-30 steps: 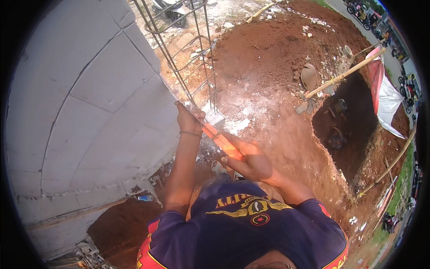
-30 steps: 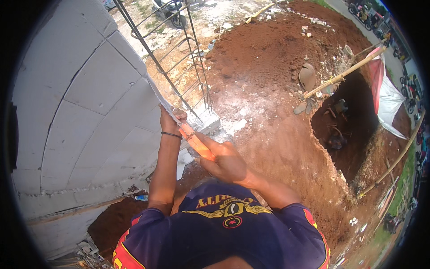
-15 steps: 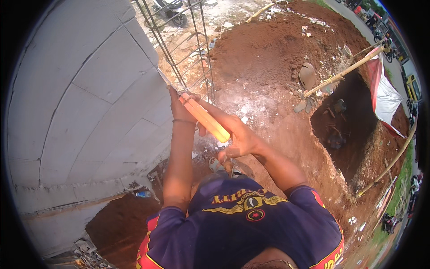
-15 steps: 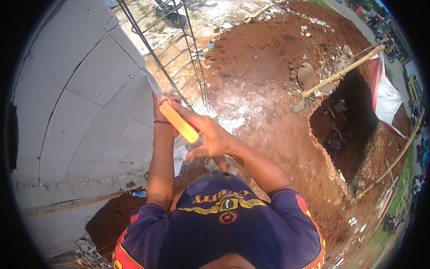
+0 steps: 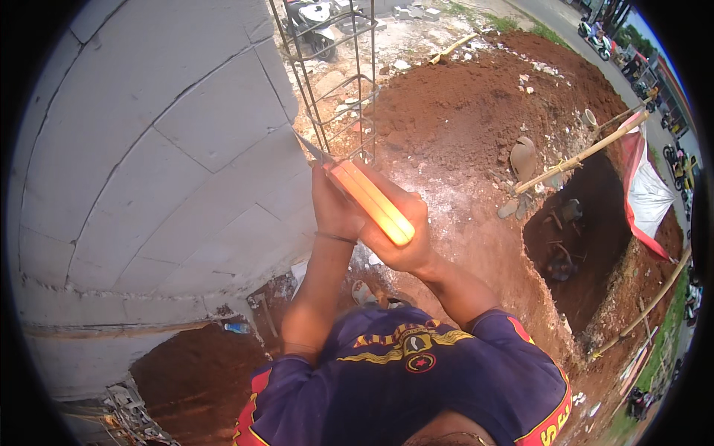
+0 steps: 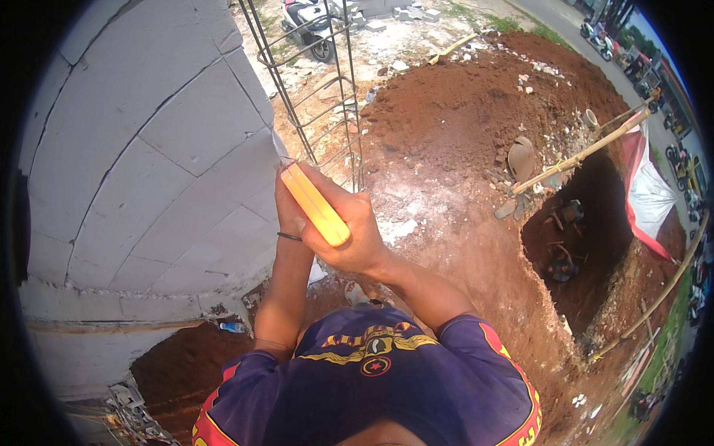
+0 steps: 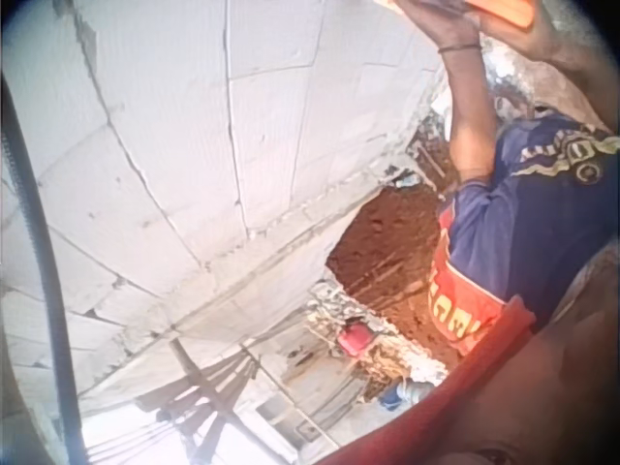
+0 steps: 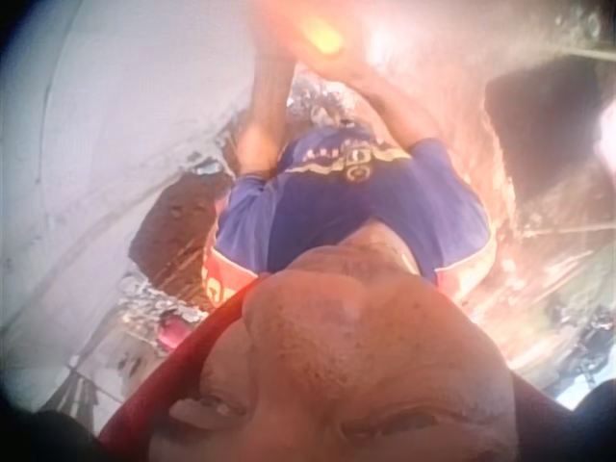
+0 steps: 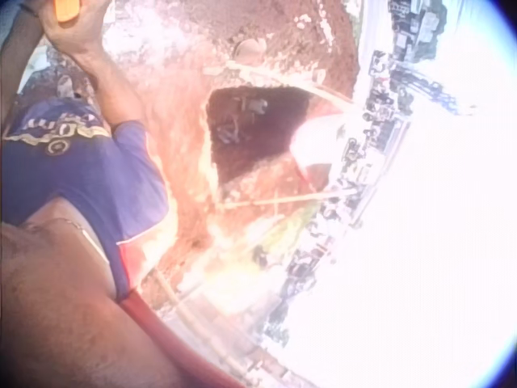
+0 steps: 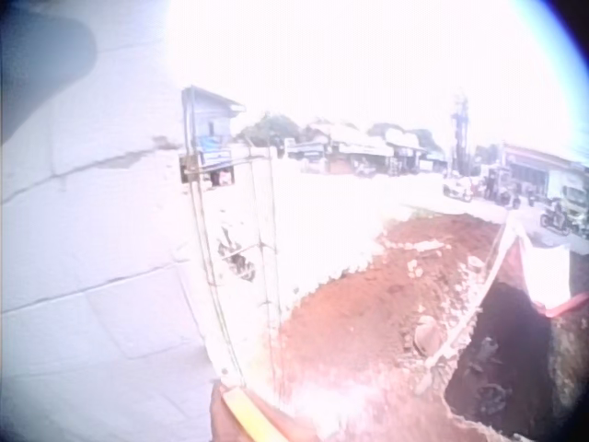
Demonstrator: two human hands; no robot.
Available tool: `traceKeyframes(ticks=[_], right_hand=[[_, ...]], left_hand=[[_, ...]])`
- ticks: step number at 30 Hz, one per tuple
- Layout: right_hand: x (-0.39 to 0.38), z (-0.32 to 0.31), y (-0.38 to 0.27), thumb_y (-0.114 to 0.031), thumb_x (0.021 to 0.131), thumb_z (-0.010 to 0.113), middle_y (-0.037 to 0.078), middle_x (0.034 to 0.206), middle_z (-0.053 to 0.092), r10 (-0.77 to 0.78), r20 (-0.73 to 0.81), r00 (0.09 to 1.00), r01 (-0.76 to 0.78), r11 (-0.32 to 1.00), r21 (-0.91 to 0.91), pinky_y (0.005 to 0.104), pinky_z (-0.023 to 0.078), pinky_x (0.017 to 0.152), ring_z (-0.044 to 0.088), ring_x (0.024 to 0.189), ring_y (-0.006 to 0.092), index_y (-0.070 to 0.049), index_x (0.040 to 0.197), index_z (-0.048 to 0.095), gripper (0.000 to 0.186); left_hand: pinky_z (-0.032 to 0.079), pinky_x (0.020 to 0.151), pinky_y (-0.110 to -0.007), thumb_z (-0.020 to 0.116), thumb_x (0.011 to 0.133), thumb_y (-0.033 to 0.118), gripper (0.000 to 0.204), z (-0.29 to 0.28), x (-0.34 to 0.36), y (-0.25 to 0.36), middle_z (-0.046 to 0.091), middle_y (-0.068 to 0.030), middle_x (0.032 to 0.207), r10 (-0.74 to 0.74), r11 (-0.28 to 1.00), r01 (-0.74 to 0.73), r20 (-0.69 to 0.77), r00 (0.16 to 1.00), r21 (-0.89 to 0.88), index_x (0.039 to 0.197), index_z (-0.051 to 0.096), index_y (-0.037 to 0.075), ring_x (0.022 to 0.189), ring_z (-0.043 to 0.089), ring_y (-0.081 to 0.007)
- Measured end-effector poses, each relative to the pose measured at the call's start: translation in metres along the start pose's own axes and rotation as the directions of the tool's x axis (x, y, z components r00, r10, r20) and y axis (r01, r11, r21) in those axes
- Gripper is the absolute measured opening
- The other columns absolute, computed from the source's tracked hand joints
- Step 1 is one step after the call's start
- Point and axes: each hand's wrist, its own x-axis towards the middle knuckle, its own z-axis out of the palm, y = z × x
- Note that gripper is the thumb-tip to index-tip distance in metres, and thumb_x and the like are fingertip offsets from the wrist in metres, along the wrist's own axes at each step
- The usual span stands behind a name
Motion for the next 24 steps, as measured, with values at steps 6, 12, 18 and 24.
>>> traceKeyframes(ticks=[6, 12, 18, 24], right_hand=[[0.020, 0.009, 0.010, -0.003, 0.078, 0.060, 0.017, 0.115, 0.066, 0.136, 0.039, 0.990, -0.136, 0.991, 0.002, 0.0303, 0.050, 0.091, 0.065, 0.105, 0.0195, 0.005, 0.135, 0.050, 0.058], [0.031, 0.015, 0.003, -0.002, 0.079, 0.059, 0.016, 0.124, 0.065, 0.124, 0.019, 0.992, -0.125, 0.989, 0.074, 0.0313, 0.047, 0.097, 0.062, 0.112, 0.0189, 0.006, 0.139, 0.046, 0.061], [0.046, 0.014, -0.013, -0.001, 0.079, 0.059, 0.007, 0.101, 0.067, 0.151, -0.057, 0.987, -0.149, 0.988, 0.044, 0.0224, 0.045, 0.062, 0.056, 0.070, 0.0066, 0.004, 0.139, 0.048, 0.061], [0.055, 0.014, -0.023, 0.002, 0.080, 0.058, -0.001, 0.070, 0.058, 0.255, -0.080, 0.964, -0.251, 0.967, 0.048, 0.0200, 0.039, 0.051, 0.049, 0.057, 0.0032, 0.006, 0.136, 0.051, 0.056]], left_hand=[[0.049, 0.091, -0.034, 0.037, 0.101, 0.056, 0.047, 0.007, -0.006, -0.001, 0.057, 0.0006, 0.109, 0.109, 0.993, -0.114, 0.189, 0.976, 0.019, 0.118, 0.053, 0.016, 0.102, 0.057, -0.0148], [0.048, 0.088, -0.033, 0.038, 0.102, 0.054, 0.044, 0.035, -0.013, -0.001, 0.056, 0.0011, 0.105, 0.188, 0.981, -0.189, -0.043, 0.981, -0.032, 0.116, 0.053, 0.015, 0.100, 0.056, -0.0135], [0.047, 0.092, -0.032, 0.038, 0.103, 0.050, 0.046, 0.060, -0.013, 0.005, 0.054, 0.0003, 0.116, 0.188, 0.980, -0.180, -0.081, 0.979, 0.090, 0.125, 0.050, 0.011, 0.109, 0.054, -0.0130], [0.044, 0.098, -0.035, 0.040, 0.101, 0.056, 0.056, 0.070, -0.019, 0.007, 0.053, -0.0025, 0.124, 0.239, 0.968, -0.236, -0.025, 0.971, 0.087, 0.131, 0.048, 0.010, 0.117, 0.052, -0.0165]])
